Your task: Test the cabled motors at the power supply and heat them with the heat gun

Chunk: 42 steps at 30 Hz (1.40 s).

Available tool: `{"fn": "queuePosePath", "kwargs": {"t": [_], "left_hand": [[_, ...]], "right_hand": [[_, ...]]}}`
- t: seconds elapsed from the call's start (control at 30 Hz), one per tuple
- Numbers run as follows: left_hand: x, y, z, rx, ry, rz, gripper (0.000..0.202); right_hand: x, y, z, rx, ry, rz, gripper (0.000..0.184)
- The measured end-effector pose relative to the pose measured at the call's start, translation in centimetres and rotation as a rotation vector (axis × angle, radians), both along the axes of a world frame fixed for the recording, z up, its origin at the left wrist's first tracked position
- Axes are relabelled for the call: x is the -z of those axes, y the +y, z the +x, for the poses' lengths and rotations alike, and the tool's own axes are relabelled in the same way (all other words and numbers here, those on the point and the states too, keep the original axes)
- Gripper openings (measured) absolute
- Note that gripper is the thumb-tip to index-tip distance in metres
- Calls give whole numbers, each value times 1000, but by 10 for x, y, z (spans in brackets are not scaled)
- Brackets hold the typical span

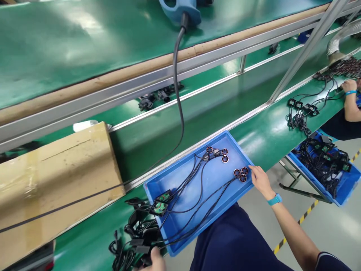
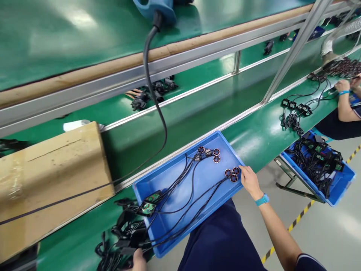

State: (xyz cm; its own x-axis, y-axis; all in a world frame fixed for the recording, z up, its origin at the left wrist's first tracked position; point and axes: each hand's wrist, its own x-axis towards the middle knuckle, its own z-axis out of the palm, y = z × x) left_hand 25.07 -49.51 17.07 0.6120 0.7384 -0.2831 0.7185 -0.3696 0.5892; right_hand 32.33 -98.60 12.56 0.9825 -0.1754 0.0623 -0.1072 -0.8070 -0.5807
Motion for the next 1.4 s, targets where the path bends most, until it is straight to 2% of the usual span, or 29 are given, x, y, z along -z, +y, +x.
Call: {"fn": "queuePosePath", "kwargs": {"t": [0.07, 0.1, 0.17, 0.23, 0.3, 0.33, 0.4, 0.53, 0.67, 0.73, 0.83, 0.97, 1.03, 1.1, 1.17, 1.23, 1.3, 1.4], "left_hand": [[4, -51, 17, 215, -71, 169, 58], [9, -83, 28, 384, -126, 205, 60], [24, -148, 54, 747, -220, 105, 57], [40, -205, 77, 988, -188, 7, 50], [51, -243, 93, 1151, -49, -19, 44], [54, -253, 98, 1197, 23, -13, 38], [54, -259, 100, 1226, 99, 26, 28], [48, -242, 85, 1277, 28, 54, 31], [47, -233, 74, 1421, 36, -42, 41], [50, -235, 76, 1395, 100, -69, 50], [55, -239, 84, 1346, 180, -131, 48], [56, -245, 92, 1289, 220, -174, 56], [56, -250, 98, 1195, 164, -133, 52], [57, -260, 105, 1112, 59, -142, 36], [60, -272, 115, 1103, 18, -235, 31], [63, -283, 124, 1131, 63, -331, 24], [67, -289, 131, 1126, 99, -370, 17], [73, -288, 137, 1077, 87, -383, 18]], "right_hand": [[1, 4, -1, -50, 102, -10, 43], [2, 6, 1, -72, 154, -21, 43], [3, 13, 7, -116, 264, -45, 47], [4, 19, 12, -131, 363, -50, 54], [8, 23, 16, -102, 423, -25, 58], [11, 24, 16, -70, 433, -7, 60], [18, 25, 16, 2, 424, 28, 62], [30, 22, 17, 80, 386, 85, 57], [25, 23, 17, 131, 383, 84, 54], [16, 25, 13, 146, 361, 60, 50], [3, 31, 3, 136, 343, 19, 36], [-7, 37, -5, -41, 395, -32, 25], [-8, 36, -3, -96, 408, -22, 26], [-9, 32, 1, -76, 400, 19, 27], [-8, 27, 6, -7, 373, 32, 34], [-5, 23, 11, 33, 356, 3, 44], [-1, 22, 14, 1, 365, -25, 49], [5, 24, 17, -23, 383, -28, 45]]}}
